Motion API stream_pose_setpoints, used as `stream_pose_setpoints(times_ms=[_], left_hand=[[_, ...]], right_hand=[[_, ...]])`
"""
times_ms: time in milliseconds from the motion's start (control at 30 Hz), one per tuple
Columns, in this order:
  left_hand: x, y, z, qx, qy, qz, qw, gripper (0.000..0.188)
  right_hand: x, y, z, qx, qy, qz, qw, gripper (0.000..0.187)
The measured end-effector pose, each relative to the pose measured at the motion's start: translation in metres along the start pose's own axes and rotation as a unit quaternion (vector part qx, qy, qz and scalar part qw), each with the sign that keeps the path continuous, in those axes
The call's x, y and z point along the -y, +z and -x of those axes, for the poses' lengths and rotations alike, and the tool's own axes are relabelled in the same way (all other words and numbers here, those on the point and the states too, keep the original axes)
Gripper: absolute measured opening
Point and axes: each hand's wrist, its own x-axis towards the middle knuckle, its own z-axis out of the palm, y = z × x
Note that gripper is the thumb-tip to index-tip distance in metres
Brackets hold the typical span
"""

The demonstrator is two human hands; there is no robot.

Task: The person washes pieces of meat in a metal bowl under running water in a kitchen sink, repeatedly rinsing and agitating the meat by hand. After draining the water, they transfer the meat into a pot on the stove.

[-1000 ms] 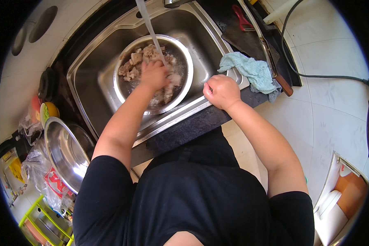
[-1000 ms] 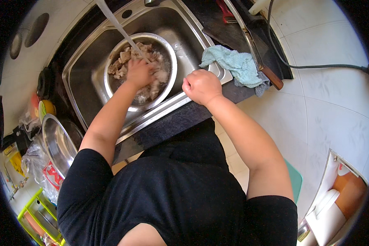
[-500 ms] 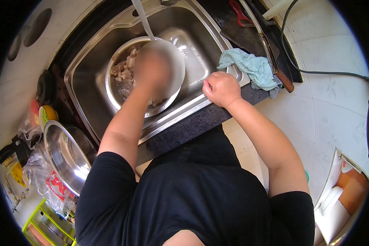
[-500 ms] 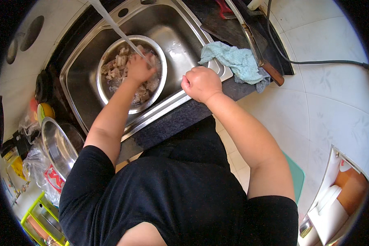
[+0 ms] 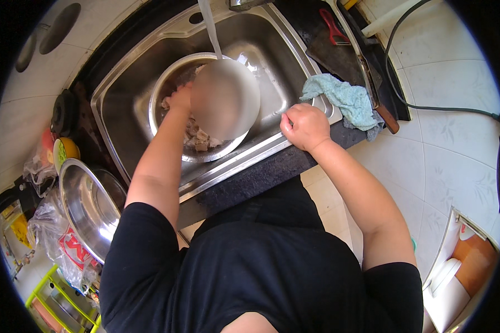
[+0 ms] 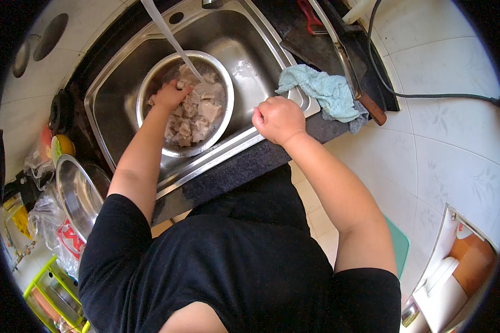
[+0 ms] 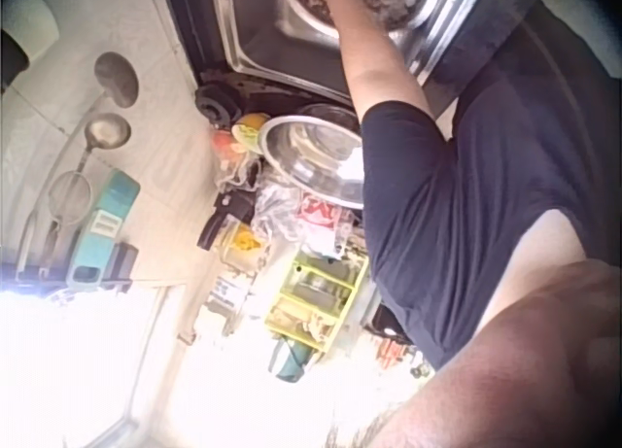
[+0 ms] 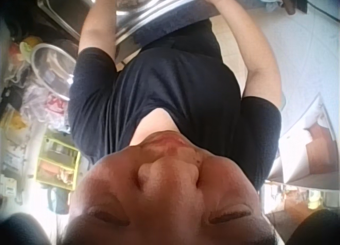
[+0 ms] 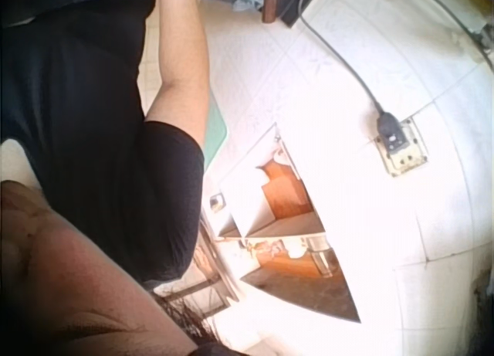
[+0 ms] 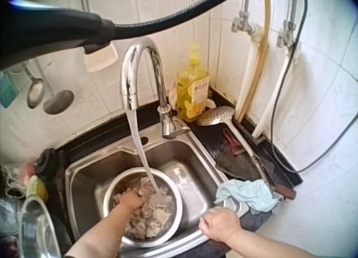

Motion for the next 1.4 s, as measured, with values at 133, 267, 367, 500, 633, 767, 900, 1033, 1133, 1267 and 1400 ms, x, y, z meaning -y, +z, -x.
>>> stream_pose_setpoints(times_ms=[133, 267, 367, 500, 633, 767, 900, 1033, 1133, 1267, 1400], left_hand=[[-0.035, -0.01, 0.028, 0.045, 0.101, 0.223, 0.968, 0.07], [-0.043, -0.037, 0.049, -0.01, 0.209, 0.171, 0.963, 0.063], [0.015, -0.001, 0.014, -0.14, 0.127, 0.366, 0.911, 0.057], [0.063, 0.042, -0.004, -0.068, -0.147, 0.485, 0.859, 0.062], [0.037, 0.047, 0.014, 0.152, -0.193, 0.698, 0.672, 0.074], [0.014, 0.023, 0.029, 0.328, -0.146, 0.775, 0.52, 0.079], [0.026, 0.018, 0.02, 0.227, -0.039, 0.857, 0.462, 0.064], [0.043, -0.004, 0.007, 0.203, -0.118, 0.728, 0.644, 0.053], [0.068, 0.045, -0.015, 0.16, -0.128, 0.671, 0.713, 0.054], [0.017, 0.048, 0.023, 0.143, -0.273, 0.706, 0.638, 0.065], [0.007, 0.048, 0.036, 0.343, -0.185, 0.82, 0.419, 0.063]], right_hand=[[0.0, 0.0, 0.0, 0.006, 0.007, 0.008, 1.0, 0.021], [-0.002, 0.0, 0.001, 0.016, 0.009, 0.011, 1.0, 0.02], [-0.001, 0.001, 0.0, 0.012, 0.007, 0.001, 1.0, 0.02], [0.0, 0.0, -0.001, 0.014, 0.003, 0.001, 1.0, 0.02], [-0.001, 0.001, -0.001, 0.02, 0.001, 0.009, 1.0, 0.019], [-0.001, 0.001, -0.001, 0.026, 0.0, 0.007, 1.0, 0.019], [0.001, -0.001, -0.002, 0.031, 0.001, 0.012, 0.999, 0.019], [0.001, -0.002, -0.002, 0.032, 0.0, 0.015, 0.999, 0.019], [0.003, -0.002, -0.004, 0.025, -0.004, 0.007, 1.0, 0.018], [0.0, 0.001, -0.001, 0.015, -0.005, 0.013, 1.0, 0.018], [0.002, 0.001, -0.002, 0.013, -0.008, 0.011, 1.0, 0.018]])
